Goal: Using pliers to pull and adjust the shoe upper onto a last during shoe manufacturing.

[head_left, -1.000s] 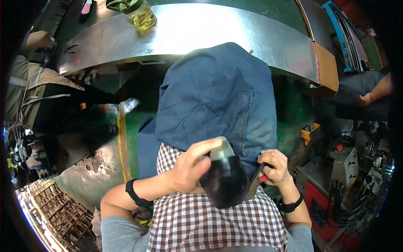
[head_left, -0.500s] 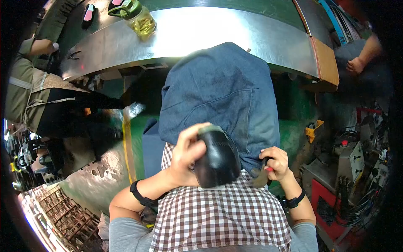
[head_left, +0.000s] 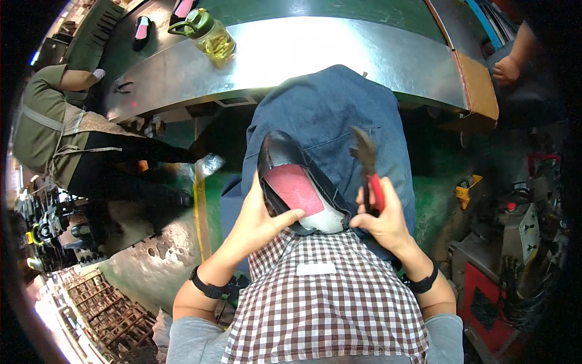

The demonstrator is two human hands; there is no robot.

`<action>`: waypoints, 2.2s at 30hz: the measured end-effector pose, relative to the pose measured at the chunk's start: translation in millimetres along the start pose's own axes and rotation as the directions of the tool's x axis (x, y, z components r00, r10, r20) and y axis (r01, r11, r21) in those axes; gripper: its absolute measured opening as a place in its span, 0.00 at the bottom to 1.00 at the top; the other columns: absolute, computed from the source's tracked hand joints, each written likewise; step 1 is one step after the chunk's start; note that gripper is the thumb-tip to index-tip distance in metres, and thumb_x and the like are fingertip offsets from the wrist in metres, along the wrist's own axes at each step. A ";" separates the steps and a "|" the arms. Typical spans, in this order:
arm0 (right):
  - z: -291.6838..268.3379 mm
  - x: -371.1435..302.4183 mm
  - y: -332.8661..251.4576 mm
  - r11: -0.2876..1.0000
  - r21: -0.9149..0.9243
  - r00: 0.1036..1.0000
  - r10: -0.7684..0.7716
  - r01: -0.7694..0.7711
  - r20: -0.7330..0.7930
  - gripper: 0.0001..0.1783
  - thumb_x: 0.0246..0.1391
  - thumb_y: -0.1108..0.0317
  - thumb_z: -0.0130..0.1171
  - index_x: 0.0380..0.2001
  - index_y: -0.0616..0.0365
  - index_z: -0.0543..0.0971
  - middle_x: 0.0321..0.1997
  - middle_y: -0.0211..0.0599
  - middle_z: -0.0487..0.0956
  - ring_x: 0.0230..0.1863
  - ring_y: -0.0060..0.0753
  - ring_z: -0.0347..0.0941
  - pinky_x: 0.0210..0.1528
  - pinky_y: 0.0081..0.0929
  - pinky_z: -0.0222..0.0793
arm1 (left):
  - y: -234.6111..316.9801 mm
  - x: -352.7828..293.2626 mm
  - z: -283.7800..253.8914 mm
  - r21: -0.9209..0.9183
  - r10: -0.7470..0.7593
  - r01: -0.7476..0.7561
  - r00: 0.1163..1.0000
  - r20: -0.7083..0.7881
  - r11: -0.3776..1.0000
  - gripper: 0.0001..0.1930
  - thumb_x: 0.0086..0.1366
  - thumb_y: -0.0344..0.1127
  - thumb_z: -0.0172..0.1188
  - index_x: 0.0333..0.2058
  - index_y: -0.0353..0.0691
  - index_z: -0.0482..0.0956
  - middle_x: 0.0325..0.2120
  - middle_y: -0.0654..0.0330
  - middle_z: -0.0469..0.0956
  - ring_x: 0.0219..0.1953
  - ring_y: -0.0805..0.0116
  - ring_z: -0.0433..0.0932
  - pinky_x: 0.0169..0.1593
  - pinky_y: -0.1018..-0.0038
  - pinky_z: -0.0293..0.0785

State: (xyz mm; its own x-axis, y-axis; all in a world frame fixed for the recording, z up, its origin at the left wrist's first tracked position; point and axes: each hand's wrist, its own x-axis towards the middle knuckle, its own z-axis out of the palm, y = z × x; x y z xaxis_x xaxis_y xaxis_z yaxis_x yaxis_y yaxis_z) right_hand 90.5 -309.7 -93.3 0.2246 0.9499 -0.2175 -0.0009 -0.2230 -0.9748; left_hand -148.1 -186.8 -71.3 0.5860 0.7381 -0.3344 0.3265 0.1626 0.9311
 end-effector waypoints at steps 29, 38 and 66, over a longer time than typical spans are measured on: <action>-7.1 -6.4 3.0 0.966 0.245 0.995 -0.060 0.077 -0.077 0.34 0.41 0.59 0.80 0.45 0.57 0.69 0.35 0.24 0.65 0.37 0.17 0.66 0.38 0.15 0.67 | -43.4 97.4 21.0 -0.562 0.341 -0.001 0.795 0.501 0.827 0.20 0.66 0.43 0.59 0.41 0.25 0.78 0.41 0.41 0.81 0.47 0.52 0.81 0.54 0.61 0.77; -3.7 -2.7 6.1 0.928 0.346 0.989 -0.112 0.140 -0.099 0.30 0.45 0.53 0.76 0.36 0.56 0.66 0.36 0.28 0.69 0.40 0.20 0.69 0.45 0.20 0.68 | -162.1 105.3 -17.3 -0.509 0.168 0.076 0.894 0.416 0.857 0.20 0.65 0.32 0.59 0.54 0.34 0.74 0.52 0.54 0.78 0.54 0.69 0.74 0.58 0.75 0.70; -38.3 -57.4 13.1 0.997 0.073 0.959 0.056 -0.038 -0.276 0.36 0.43 0.73 0.71 0.55 0.67 0.65 0.52 0.40 0.70 0.54 0.30 0.67 0.60 0.30 0.63 | 60.2 48.6 70.7 0.257 -0.038 -0.122 0.840 0.542 0.959 0.47 0.52 0.18 0.47 0.73 0.44 0.44 0.65 0.37 0.61 0.56 0.55 0.76 0.58 0.66 0.71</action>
State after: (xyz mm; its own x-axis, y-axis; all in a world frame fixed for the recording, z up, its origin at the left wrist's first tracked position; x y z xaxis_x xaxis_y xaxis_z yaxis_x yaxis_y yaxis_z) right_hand 114.9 -375.5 -91.7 0.4849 0.8381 -0.2501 -0.0807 -0.2419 -0.9669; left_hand -47.6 -187.5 -41.8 0.8814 0.2589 -0.3950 0.4317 -0.1023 0.8962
